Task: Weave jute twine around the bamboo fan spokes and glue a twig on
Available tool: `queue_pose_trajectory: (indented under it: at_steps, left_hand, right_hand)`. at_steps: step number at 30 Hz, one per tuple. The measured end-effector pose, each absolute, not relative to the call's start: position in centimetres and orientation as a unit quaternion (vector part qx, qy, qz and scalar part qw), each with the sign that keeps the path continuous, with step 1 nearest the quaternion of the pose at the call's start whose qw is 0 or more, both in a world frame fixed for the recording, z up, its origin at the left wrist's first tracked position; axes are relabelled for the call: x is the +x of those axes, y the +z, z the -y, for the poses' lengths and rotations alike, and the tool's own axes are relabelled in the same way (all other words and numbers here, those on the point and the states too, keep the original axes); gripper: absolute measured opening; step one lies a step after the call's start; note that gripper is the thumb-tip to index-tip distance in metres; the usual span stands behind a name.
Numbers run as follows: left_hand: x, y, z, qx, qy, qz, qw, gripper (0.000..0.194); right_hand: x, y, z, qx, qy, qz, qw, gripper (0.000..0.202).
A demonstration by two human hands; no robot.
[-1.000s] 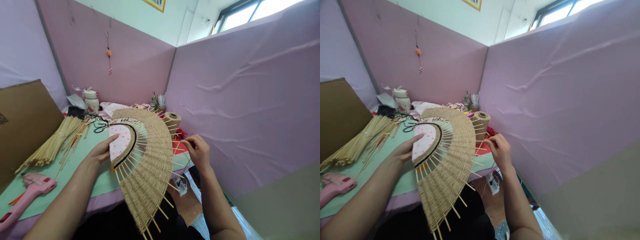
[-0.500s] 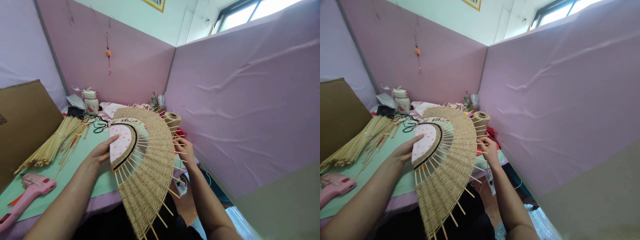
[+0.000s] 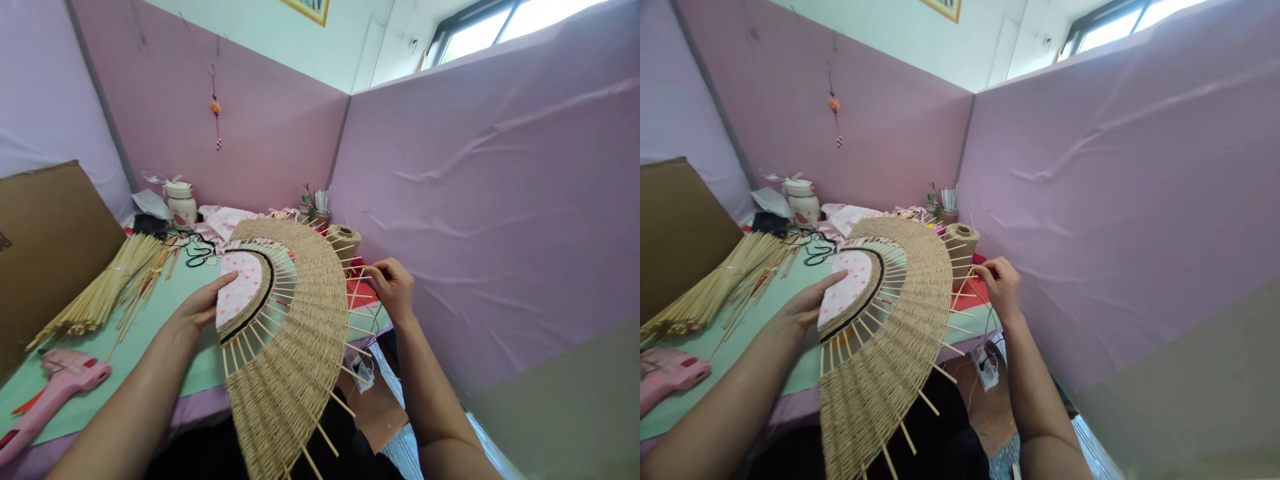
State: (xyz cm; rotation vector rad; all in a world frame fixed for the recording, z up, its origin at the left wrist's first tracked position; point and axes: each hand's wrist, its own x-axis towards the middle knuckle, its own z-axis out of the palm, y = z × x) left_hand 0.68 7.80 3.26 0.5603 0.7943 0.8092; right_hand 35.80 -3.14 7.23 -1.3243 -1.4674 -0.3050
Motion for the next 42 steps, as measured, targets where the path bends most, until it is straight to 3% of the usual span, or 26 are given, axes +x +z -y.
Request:
queue_pose_trajectory:
  at_steps: [6,18,30,38,42]
  left_hand:
    - [0.8,3.3,-7.8,0.259,0.381,-0.380,0.802,0.048]
    - [0.4,2.9,-7.9,0.270,0.351,-0.368,0.817,0.050]
    - [0.4,2.8,-7.8,0.272,0.330,-0.370,0.824,0.057]
    - [0.4,2.8,-7.6,0.271,0.317,-0.368,0.831,0.052]
    - [0.6,3.0,-7.6,0.272,0.309,-0.373,0.832,0.051]
  right_hand:
    - [36.1,8.0,2.9,-0.566,-0.103,0.625,0.528,0.020]
    - [35.3,5.9,-0.2,-0.536,0.300,0.565,0.551,0.026]
    - [37.7,9.9,-0.2,-0.496,0.227,0.638,0.543,0.027]
    - [38.8,11.9,-1.1,-0.475,0.351,0.676,0.441,0.027]
    - [39.3,11.1,-2.3,-0.466,0.346,0.638,0.505,0.024]
